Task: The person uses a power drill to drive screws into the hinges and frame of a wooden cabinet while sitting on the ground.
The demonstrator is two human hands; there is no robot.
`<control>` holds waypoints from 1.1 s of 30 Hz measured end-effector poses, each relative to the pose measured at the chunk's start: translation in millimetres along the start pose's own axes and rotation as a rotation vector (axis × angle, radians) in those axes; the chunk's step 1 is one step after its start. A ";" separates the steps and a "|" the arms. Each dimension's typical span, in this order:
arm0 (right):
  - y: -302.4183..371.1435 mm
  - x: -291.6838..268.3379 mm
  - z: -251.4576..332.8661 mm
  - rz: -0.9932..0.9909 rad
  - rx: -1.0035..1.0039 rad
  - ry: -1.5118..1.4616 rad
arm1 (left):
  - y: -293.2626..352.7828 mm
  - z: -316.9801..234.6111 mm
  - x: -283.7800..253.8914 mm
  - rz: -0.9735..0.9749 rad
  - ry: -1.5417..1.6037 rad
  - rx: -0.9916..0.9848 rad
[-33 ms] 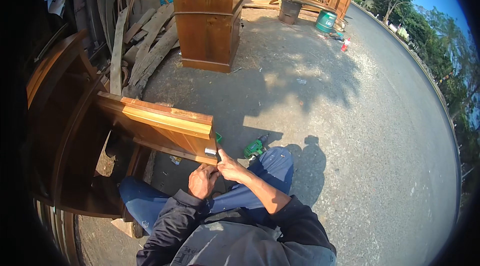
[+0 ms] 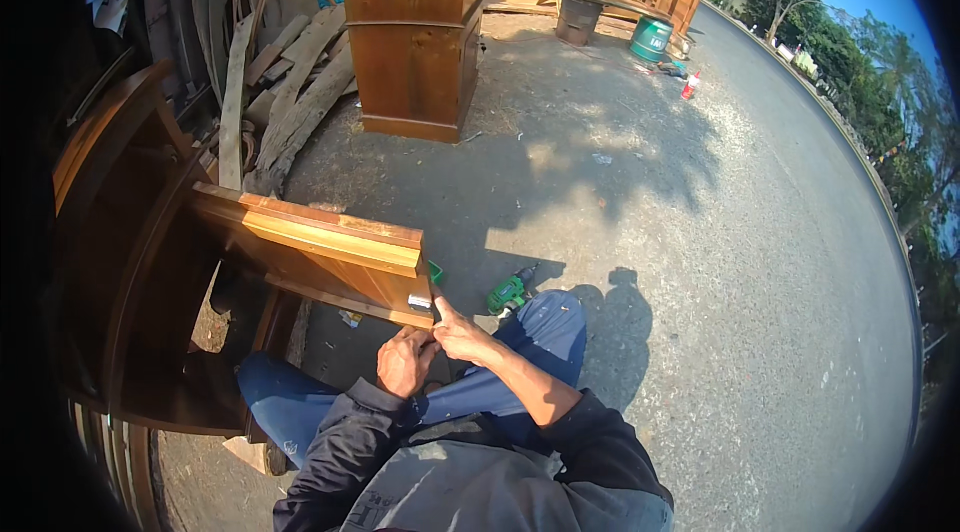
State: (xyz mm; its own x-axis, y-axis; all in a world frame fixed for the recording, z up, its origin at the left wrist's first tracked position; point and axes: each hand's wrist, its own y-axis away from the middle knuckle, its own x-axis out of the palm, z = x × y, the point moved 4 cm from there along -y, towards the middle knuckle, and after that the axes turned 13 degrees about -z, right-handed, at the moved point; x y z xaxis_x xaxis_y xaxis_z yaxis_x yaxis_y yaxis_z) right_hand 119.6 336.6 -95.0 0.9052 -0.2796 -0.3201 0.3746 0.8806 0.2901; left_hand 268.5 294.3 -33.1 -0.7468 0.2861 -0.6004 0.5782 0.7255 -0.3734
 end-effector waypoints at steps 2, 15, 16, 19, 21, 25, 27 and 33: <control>3.6 1.7 -3.2 0.008 -0.057 0.016 | -0.1 -8.5 -1.2 0.001 -0.021 -0.018; 21.0 35.9 -4.9 -0.137 0.067 -0.448 | 8.7 -3.1 -2.9 -0.074 -0.168 -0.020; 14.5 37.8 -19.4 -0.143 0.068 -0.444 | 8.0 -4.2 -1.9 -0.094 -0.160 0.009; 5.8 40.4 -38.8 -0.139 0.083 -0.563 | 7.3 -6.5 -0.4 -0.081 -0.170 0.068; 15.0 34.7 -10.5 -0.065 0.087 -0.611 | 6.8 -3.5 -4.7 -0.060 -0.207 0.097; 33.7 20.5 25.6 0.006 0.170 -0.743 | 10.4 -16.4 -6.9 -0.052 -0.308 0.333; 34.8 20.1 21.0 0.089 0.204 -0.818 | 12.0 -23.9 -9.5 -0.061 -0.325 0.383; 52.8 12.7 14.1 0.242 0.259 -0.822 | 19.6 -24.3 -7.9 0.062 -0.302 0.361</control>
State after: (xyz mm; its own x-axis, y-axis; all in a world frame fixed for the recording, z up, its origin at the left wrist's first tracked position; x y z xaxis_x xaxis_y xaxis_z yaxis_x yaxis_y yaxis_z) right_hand 153.7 374.2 -71.0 0.7862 -0.3707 0.4945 0.0984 0.8650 0.4921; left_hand 277.7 321.4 -18.5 -0.6093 0.0880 -0.7881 0.7356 0.4339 -0.5203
